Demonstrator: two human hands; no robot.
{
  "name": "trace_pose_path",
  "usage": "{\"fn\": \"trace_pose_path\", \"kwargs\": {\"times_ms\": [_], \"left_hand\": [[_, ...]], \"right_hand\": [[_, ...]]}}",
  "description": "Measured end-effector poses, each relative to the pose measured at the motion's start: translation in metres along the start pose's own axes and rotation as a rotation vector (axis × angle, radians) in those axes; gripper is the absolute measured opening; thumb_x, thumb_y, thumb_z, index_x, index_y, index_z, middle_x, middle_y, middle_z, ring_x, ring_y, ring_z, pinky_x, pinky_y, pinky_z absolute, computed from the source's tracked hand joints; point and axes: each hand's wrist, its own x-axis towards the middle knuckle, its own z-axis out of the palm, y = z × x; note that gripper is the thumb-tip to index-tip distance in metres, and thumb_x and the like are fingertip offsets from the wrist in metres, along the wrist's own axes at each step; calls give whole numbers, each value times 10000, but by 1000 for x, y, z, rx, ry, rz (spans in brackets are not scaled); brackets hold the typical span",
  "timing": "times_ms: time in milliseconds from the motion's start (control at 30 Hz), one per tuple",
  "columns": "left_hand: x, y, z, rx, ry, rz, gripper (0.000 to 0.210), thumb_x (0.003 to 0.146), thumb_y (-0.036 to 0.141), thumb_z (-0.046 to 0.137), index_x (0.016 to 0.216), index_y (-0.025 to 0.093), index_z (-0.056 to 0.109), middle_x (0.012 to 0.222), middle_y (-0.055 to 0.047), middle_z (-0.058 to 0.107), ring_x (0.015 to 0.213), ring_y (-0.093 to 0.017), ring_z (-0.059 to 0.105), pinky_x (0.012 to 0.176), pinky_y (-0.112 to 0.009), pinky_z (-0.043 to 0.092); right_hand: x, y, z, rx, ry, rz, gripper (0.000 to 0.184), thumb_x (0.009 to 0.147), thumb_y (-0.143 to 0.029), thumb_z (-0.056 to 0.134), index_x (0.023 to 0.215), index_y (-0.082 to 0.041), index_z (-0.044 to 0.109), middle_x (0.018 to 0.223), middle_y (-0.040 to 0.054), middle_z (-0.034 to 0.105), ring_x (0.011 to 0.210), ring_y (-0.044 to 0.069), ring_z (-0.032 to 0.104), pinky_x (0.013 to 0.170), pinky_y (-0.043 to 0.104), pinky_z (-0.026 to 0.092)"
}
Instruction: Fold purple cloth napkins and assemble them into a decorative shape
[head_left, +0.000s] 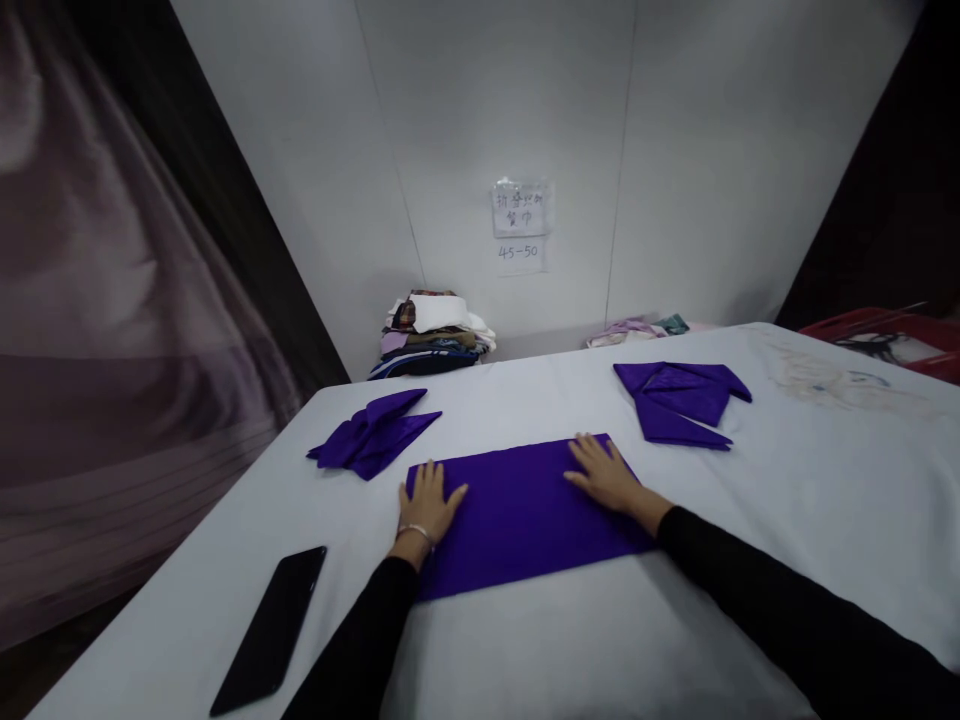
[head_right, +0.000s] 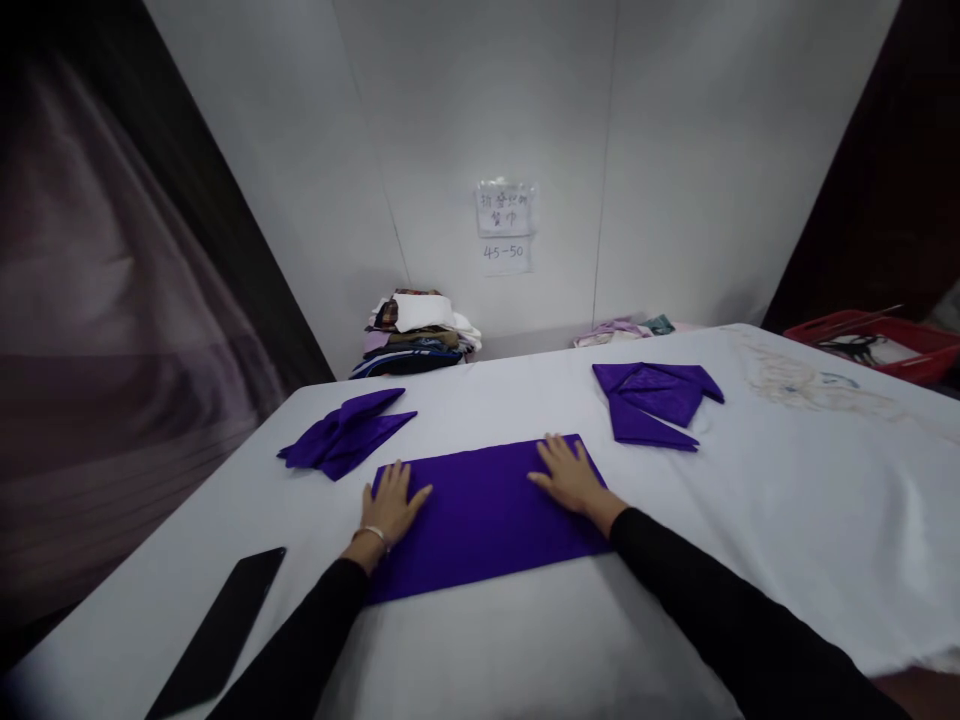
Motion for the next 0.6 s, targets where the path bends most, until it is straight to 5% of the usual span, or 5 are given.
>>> {"fn": "trace_pose_path", "kwargs": {"times_ms": [167,367,433,533,600], "left_hand": [[-44,29,15,-28,-52,269,682,834,600,245,1380,193,266,1469,-66,218,1356,-231,136,1083,-497,98],[-53,-51,15,32,-18,5,654,848,534,239,1382,158,255,1470,-94,209,1355,-258,135,1055,-536,134],[-58,-59,9,49,-15,-78,639,849,515,239,1374,152,278,1468,-108,213,1353,-269,140,1046,-553,138],[-69,-22,2,43,-3,-106,692,832,554,257,1374,124,273,1470,-121,194,1354,-282,126,1050,-557,122],[-75,21,2,1,-5,61,705,825,583,256,1383,151,256,1476,-87,183,1358,-263,113,1067,-536,98]], "right_hand": [[-41,-46,11,133,-75,-308,703,852,-637,239,1415,-217,207,1476,78,179,1352,247,100,1073,472,34],[-70,23,7,61,-22,-39,692,860,-627,229,1399,-193,259,1463,105,206,1346,263,132,1057,506,68],[-75,33,5,30,15,30,695,857,-628,239,1386,-180,296,1456,126,218,1344,279,134,1048,527,66],[-74,4,7,48,56,-36,695,853,-631,255,1388,-189,291,1461,126,202,1349,278,104,1050,525,37],[-70,-35,11,110,31,-166,697,852,-631,263,1402,-204,251,1466,108,191,1351,264,100,1059,508,31]]}}
